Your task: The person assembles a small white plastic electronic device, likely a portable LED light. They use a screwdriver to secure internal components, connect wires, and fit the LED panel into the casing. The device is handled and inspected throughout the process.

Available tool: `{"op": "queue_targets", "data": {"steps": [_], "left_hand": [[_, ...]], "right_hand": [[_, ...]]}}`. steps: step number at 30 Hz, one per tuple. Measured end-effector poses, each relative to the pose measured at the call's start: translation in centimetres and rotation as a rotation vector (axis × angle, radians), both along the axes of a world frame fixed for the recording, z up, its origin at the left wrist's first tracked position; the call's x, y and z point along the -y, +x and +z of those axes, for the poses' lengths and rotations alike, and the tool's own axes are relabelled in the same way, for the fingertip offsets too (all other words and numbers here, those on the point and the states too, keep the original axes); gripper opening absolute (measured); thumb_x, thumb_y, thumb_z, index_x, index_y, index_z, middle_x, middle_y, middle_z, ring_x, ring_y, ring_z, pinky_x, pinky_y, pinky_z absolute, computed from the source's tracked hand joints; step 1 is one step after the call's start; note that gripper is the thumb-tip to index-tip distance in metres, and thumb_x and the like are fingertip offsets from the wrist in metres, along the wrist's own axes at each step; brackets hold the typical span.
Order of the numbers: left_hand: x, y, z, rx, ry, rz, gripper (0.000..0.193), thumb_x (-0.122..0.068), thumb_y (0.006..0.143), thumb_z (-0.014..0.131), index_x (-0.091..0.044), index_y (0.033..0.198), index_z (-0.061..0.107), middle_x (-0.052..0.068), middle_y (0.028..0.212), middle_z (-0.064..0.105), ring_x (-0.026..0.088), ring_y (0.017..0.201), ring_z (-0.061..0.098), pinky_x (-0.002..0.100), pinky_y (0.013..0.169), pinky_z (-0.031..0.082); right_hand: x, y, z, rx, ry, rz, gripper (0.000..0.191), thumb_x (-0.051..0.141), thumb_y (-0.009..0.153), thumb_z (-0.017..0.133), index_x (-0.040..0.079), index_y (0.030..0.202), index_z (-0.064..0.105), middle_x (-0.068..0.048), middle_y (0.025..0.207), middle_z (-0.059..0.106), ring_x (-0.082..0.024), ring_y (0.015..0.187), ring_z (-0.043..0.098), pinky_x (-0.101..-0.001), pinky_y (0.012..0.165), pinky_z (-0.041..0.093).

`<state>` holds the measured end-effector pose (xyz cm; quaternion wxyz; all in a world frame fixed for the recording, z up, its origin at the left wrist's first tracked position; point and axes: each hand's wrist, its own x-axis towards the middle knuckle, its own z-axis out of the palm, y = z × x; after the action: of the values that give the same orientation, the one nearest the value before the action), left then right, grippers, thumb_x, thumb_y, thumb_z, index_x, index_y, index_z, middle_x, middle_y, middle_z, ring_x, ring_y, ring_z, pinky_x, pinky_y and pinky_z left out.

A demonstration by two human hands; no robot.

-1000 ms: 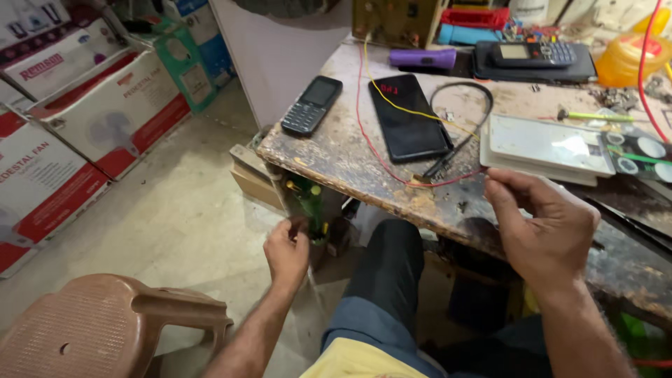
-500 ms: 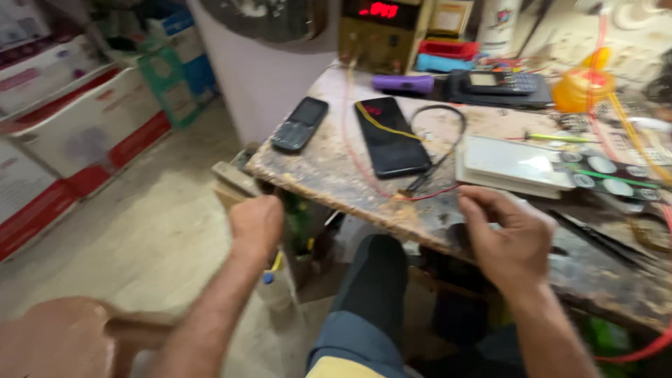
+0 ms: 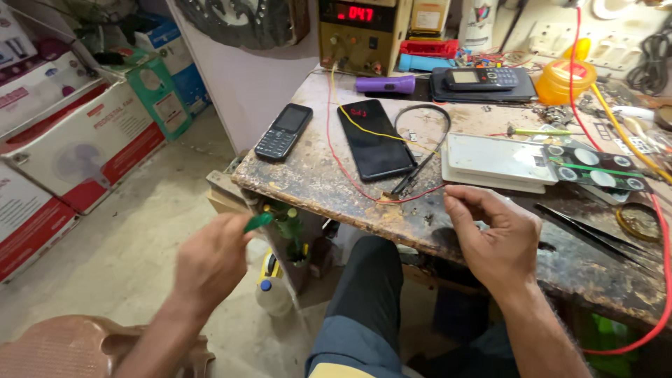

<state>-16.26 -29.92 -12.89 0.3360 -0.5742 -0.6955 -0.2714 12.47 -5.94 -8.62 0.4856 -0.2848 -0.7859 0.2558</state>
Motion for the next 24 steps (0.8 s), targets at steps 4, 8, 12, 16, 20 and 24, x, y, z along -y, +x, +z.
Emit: {"op": "queue_targets", "data": {"steps": [4,8,12,16,20,24], "left_hand": [[1.3,2.7,5.5,-0.03,0.181,-0.194,0.028,-0.012,0.1,0.066,-0.004,0.124,0.055,0.012,0.109,0.065,0.034,0.092,0.067,0.042,0.078,0.055],[-4.1,5.1,10.6,0.046,0.286,-0.448,0.034,0.0,0.102,0.069,-0.005,0.133,0.056,0.014,0.113,0.063,0.035,0.099,0.067,0.04,0.081,0.056],[-12.4,8.5,14.0,0.147,0.159,-0.708,0.037,0.0,0.103,0.071,-0.004,0.136,0.055,0.015,0.121,0.062,0.035,0.099,0.066,0.041,0.079,0.054],[-20.5,12.7,16.1,0.266,0.215,-0.975,0.026,-0.007,0.11,0.068,-0.011,0.133,0.057,0.011,0.11,0.063,0.03,0.096,0.069,0.039,0.078,0.056],[-26.9,15.0,15.9,0.354,0.224,-1.113,0.024,-0.015,0.104,0.071,-0.012,0.126,0.061,0.01,0.103,0.068,0.03,0.088,0.071,0.039,0.075,0.056],[-31.2,14.2,14.0,0.618,0.014,-1.076,0.028,-0.024,0.101,0.068,-0.006,0.121,0.06,0.012,0.095,0.072,0.029,0.088,0.074,0.039,0.075,0.058]], "right_hand": [[1.2,0.1,1.4,-0.041,-0.034,0.077,0.017,0.007,0.094,0.075,0.004,0.111,0.078,-0.006,0.097,0.079,-0.008,0.084,0.073,-0.0224,0.076,0.058],[2.8,1.0,4.3,-0.061,0.067,0.274,0.026,0.008,0.094,0.076,0.003,0.12,0.073,-0.007,0.106,0.078,-0.009,0.093,0.074,-0.0237,0.085,0.06],[2.2,2.0,7.5,0.032,0.138,0.169,0.036,0.006,0.091,0.079,0.001,0.125,0.07,-0.008,0.109,0.077,-0.011,0.094,0.074,-0.0245,0.083,0.06],[-1.9,3.0,9.8,-0.03,0.065,0.165,0.029,-0.005,0.099,0.079,-0.001,0.12,0.059,-0.013,0.105,0.073,-0.014,0.097,0.071,-0.028,0.089,0.061],[-6.3,5.4,10.5,-0.039,-0.1,0.195,0.059,-0.009,0.092,0.071,0.006,0.137,0.036,-0.01,0.102,0.071,-0.013,0.098,0.073,-0.0274,0.087,0.06],[-9.9,6.9,10.4,-0.018,-0.036,0.236,0.075,-0.011,0.1,0.071,0.012,0.157,0.029,-0.011,0.099,0.071,-0.013,0.096,0.072,-0.0289,0.09,0.06]]}}
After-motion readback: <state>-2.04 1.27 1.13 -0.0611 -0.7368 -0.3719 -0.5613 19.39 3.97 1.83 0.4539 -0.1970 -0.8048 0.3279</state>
